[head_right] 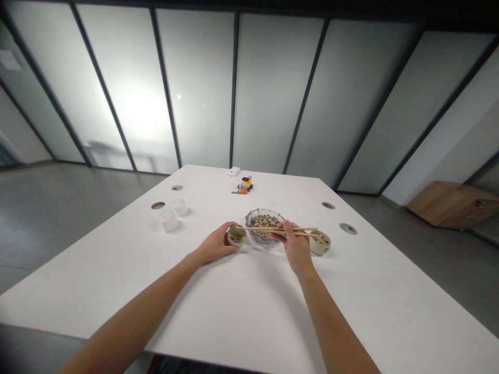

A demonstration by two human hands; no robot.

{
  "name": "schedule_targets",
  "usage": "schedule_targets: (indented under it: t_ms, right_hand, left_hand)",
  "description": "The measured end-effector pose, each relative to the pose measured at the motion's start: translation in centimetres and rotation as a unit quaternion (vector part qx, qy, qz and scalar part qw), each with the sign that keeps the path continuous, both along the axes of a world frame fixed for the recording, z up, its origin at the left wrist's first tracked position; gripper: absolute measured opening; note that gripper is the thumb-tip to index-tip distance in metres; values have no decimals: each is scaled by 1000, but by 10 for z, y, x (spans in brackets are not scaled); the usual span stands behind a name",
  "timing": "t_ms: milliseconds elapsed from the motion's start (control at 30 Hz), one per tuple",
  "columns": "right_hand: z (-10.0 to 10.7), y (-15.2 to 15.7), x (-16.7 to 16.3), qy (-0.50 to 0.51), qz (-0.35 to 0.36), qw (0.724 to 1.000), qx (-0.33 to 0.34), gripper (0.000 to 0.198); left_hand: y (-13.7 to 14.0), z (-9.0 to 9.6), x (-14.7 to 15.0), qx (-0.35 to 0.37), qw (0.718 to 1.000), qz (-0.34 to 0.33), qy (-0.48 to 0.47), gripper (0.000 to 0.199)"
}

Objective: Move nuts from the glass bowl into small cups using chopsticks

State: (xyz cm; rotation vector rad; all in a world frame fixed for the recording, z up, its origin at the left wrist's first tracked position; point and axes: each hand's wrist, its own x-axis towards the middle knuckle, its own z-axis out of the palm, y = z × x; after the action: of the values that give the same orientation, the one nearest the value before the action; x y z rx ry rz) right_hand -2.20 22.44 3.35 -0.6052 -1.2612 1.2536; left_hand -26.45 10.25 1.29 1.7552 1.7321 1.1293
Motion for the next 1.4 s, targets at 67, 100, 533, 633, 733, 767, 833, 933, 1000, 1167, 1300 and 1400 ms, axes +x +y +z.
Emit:
schedule_targets:
  t_ms: [67,100,533,633,733,767,833,933,1000,1167,1300,1400]
  right_hand:
    - [-1,0,0,-6,0,1000,9,44]
    - [-1,1,1,-7,0,1000,11,44]
    - [0,-1,0,-28,25,999,2,43]
    - [0,-1,1,-20,30,999,-6,43]
    - [0,-1,1,-15,31,999,-9,44]
    - [0,-1,1,-14,33,999,-11,44]
    - [0,0,1,-11,35,999,-13,43]
    - [-1,0,1,-9,38,999,-13,43]
    - [-1,0,1,-6,39,999,-16,43]
    - [0,-1,1,-5,34,999,-18,43]
    - [0,-2,1,-9,28,999,-20,44]
    - [0,-1,1,-14,31,999,-14,44]
  left_hand:
    - [0,0,0,0,1000,-1,2,76]
    - [0,1,0,0,1000,-3,2,76]
    - [1,-1,0,1,1000,-3,6,81]
    - [1,-1,0,-3,1000,-3,8,82]
    - [1,-2,-1,0,1000,-2,10,82]
    - [1,-2,-1,3,1000,-3,9,82]
    - [1,-2,-1,7,1000,-6,5,81]
    - [1,-2,0,2,1000,-5,0,81]
    - [1,-1,0,-2,1000,-1,2,82]
    - [1,0,0,-1,1000,0,8,80]
    - [1,0,-1,5,1000,-6,8,77]
    - [1,-1,-1,7,1000,-3,8,78]
